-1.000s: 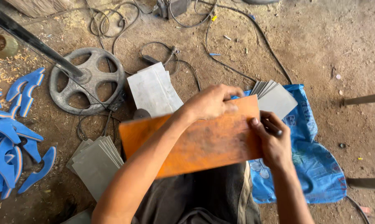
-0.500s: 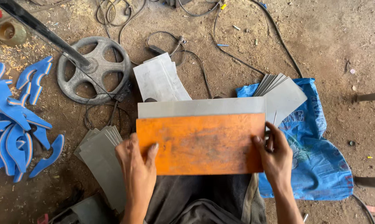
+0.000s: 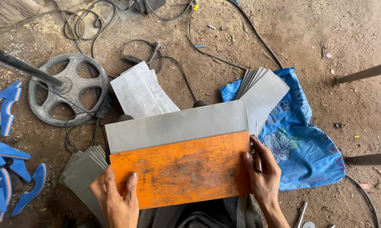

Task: The person sits on the floor and uses a metal scribing tool to mark lines on rectangular metal sheets. They repeatedly pick up a sheet, place it on an orange template, scribe along the edge, and set the sheet aside. The person also briefly handles a hand saw before resuming the marking task.

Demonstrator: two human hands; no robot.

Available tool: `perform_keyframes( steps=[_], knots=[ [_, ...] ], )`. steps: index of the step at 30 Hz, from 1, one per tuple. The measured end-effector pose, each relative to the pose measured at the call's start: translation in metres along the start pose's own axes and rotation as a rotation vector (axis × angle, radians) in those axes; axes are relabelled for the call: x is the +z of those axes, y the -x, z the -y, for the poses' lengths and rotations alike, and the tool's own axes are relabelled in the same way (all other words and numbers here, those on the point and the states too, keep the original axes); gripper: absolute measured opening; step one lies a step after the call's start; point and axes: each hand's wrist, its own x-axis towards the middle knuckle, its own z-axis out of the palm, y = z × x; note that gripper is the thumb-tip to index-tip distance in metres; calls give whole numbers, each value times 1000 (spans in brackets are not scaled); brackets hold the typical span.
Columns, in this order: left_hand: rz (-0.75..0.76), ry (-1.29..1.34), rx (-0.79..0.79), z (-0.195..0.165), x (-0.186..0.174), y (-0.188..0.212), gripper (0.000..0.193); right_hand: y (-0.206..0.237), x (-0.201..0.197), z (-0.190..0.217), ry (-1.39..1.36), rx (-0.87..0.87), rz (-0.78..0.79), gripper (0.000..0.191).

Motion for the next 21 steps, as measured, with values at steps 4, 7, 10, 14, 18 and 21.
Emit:
perform_keyframes(
  steps=[4,7,10,14,18,21],
  knots=[
    [-5,-53,24,10,2,0,73,4,-2,2,69,-49,-12,48],
    [15,-68,24,14,2,-1,74,4,-3,0,62,-77,-7,47],
    [57,-85,1,16,3,-2,74,3,-4,-2,61,-38,-19,47],
    [96,-100,-69,18,5,-1,77,4,-5,0,97,5,-31,46],
    [63,-75,-8,15,3,-1,78,3,-6,-2,35,26,-20,46],
    [83,-87,-31,5,1,-1,76,3,-10,-12,42,9,-31,46]
  ],
)
